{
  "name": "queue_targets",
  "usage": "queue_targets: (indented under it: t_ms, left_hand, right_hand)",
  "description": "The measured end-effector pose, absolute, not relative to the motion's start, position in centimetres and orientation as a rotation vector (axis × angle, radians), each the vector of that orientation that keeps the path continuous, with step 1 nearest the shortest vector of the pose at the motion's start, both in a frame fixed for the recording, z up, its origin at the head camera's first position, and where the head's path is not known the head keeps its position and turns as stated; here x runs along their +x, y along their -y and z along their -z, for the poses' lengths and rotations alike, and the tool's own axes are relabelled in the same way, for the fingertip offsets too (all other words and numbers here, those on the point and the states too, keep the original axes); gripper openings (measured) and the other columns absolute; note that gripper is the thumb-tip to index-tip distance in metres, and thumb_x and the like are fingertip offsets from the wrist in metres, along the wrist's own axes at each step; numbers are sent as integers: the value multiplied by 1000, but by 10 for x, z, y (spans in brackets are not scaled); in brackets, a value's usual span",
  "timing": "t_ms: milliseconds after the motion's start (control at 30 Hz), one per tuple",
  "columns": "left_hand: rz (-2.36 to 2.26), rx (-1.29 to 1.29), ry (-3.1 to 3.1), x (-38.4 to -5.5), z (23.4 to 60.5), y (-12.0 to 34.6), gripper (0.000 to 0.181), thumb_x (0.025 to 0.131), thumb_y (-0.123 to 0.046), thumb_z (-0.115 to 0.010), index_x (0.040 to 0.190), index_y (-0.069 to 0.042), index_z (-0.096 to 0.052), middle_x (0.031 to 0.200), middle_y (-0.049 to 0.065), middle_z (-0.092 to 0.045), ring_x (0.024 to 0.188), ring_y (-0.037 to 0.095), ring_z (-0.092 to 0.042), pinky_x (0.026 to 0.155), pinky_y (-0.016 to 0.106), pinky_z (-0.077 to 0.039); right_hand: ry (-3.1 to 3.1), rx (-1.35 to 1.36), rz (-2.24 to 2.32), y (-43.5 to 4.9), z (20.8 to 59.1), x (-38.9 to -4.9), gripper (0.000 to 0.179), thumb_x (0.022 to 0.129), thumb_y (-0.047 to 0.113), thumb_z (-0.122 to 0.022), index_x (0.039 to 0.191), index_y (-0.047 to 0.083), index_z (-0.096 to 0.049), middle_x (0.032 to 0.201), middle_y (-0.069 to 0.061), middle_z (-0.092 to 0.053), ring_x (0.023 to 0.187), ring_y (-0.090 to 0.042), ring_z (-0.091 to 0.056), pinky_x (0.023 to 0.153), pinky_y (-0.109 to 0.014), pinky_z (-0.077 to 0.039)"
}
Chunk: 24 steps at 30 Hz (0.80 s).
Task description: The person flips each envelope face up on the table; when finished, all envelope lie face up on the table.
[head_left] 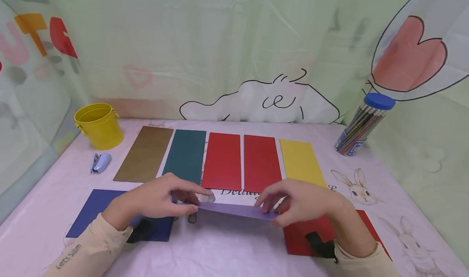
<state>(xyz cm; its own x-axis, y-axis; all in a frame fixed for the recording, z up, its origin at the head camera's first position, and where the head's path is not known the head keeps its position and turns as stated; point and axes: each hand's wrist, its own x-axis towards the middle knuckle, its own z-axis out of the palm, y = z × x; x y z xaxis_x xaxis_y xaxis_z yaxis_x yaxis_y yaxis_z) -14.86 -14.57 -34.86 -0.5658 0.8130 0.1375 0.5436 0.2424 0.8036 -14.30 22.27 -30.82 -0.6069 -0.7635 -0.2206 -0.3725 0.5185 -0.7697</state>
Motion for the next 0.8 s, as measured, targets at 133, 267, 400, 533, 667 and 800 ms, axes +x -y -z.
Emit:
queue_targets:
  t_ms: [133,267,400,533,667,800]
  left_hand:
    - [-1235,1312,-2374,-152,348,147,40,100,-19,-65,140,-19,-62,83,-9,-66,63,6,-59,61,23,-52]
    - [-1193,1289,-2468,-155,350,145,43,101,-15,-63,142,-22,-58,81,-10,-60,57,4,-48,56,24,-47]
    - [-1175,1267,-2508,-156,354,142,38,98,-9,-65,134,-22,-63,119,-8,-66,79,8,-60,68,26,-54]
    - [-1131,1244,-2533,-155,358,140,36,95,-10,-70,129,-21,-65,124,-6,-64,89,9,-60,73,27,-54]
    - [-1088,1146,-2504,-152,361,138,46,89,-24,-79,132,-25,-62,123,-7,-60,90,10,-59,73,27,-54]
    - [-1047,1072,-2474,-150,364,136,61,79,-34,-88,133,-28,-61,120,-6,-55,87,14,-57,72,28,-53]
  right_hand:
    - [-2303,-1026,1035,-228,308,-149,15,93,15,-73,108,16,-74,97,4,-70,88,-17,-68,76,-32,-57]
    - [-2422,-1039,1021,-229,311,-154,10,95,15,-72,104,17,-74,91,7,-68,81,-16,-64,71,-29,-55]
    - [-2484,-959,984,-226,316,-156,15,91,13,-76,106,17,-73,92,7,-68,82,-16,-64,73,-30,-55]
    - [-2547,-921,938,-224,320,-157,33,84,8,-81,112,18,-68,94,7,-67,85,-17,-63,75,-34,-56]
    - [-2574,-910,884,-222,324,-157,44,79,7,-86,114,21,-64,94,6,-64,87,-17,-61,75,-35,-56]
    - [-2563,-867,815,-221,324,-157,44,75,13,-90,110,23,-65,95,7,-63,91,-18,-60,75,-32,-55]
